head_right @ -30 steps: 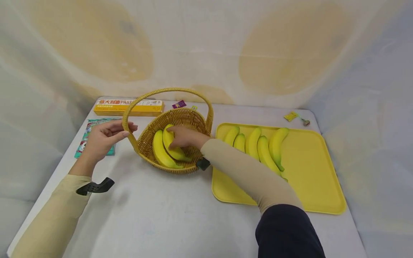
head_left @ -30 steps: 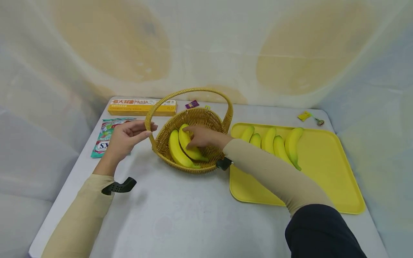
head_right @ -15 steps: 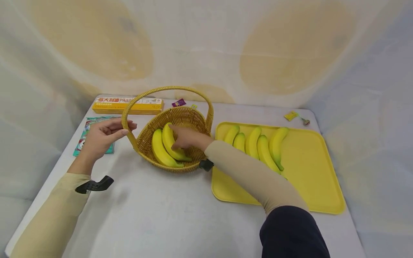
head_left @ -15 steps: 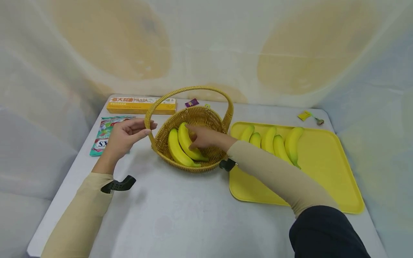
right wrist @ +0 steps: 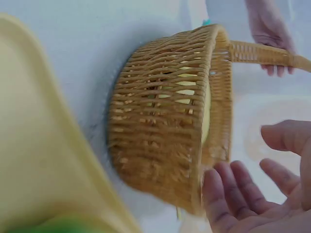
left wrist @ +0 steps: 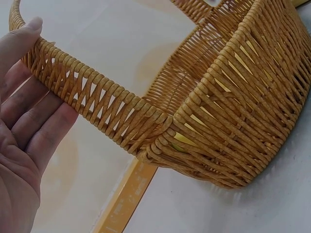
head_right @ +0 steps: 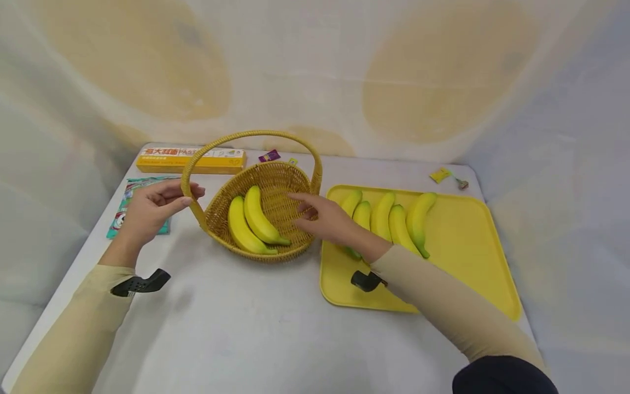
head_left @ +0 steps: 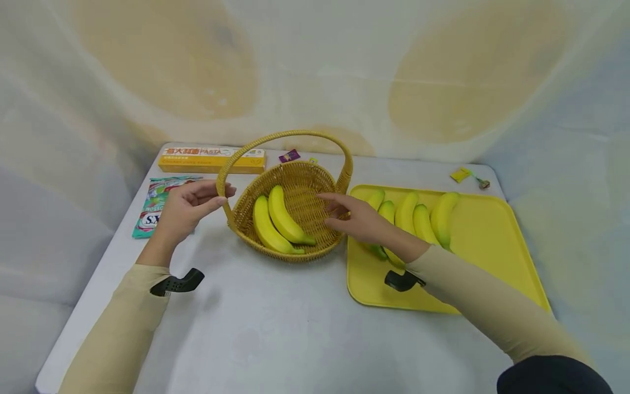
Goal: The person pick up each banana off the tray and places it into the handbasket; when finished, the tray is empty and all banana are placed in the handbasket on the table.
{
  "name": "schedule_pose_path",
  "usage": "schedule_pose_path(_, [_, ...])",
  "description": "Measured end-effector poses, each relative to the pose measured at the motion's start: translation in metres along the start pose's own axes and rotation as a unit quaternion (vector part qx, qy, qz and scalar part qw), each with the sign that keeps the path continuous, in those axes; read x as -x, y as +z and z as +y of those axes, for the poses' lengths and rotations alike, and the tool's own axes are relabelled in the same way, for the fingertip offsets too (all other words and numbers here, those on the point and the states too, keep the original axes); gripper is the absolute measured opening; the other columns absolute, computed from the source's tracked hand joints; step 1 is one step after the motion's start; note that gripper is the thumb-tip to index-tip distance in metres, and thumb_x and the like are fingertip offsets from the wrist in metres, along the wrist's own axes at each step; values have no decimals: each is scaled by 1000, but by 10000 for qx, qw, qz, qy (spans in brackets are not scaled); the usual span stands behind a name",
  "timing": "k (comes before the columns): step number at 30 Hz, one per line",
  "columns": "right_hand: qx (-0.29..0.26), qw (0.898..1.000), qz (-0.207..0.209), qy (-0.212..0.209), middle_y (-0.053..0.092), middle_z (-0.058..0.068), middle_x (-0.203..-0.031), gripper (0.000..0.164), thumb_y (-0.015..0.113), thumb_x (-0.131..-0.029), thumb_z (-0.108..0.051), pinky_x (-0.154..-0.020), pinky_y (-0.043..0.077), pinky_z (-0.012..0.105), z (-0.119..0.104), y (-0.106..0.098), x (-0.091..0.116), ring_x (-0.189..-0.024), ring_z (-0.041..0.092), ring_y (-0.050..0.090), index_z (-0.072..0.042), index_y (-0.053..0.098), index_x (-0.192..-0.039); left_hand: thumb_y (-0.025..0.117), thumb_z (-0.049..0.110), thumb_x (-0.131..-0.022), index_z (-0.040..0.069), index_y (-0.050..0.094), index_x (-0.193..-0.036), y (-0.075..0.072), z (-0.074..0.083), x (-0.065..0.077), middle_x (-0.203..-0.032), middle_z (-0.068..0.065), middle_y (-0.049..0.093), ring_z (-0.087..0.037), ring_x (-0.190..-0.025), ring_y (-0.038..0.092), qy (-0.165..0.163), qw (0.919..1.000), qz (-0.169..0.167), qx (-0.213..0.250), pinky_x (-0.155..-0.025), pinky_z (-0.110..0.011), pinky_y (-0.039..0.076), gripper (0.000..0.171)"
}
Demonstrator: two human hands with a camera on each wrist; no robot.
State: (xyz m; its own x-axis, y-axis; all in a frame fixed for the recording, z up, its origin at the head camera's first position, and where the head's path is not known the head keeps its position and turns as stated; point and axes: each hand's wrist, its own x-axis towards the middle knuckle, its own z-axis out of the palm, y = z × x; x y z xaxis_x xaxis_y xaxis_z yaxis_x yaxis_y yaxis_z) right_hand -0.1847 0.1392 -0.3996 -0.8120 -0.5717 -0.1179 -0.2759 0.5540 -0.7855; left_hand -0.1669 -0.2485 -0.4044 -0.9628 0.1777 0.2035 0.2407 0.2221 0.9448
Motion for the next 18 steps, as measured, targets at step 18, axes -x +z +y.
schedule_pose_path(18, [719,9675,2050,1295,43,32,-142,55,57,-106,-24,-98,44,65,113,-74,115,-127,51,44,-2,42,-153,71,9,-96,1,69,-126,1,1,1,-114,-3,75,-15,-106,72,8,10000,72,15,-93,-21,55,31])
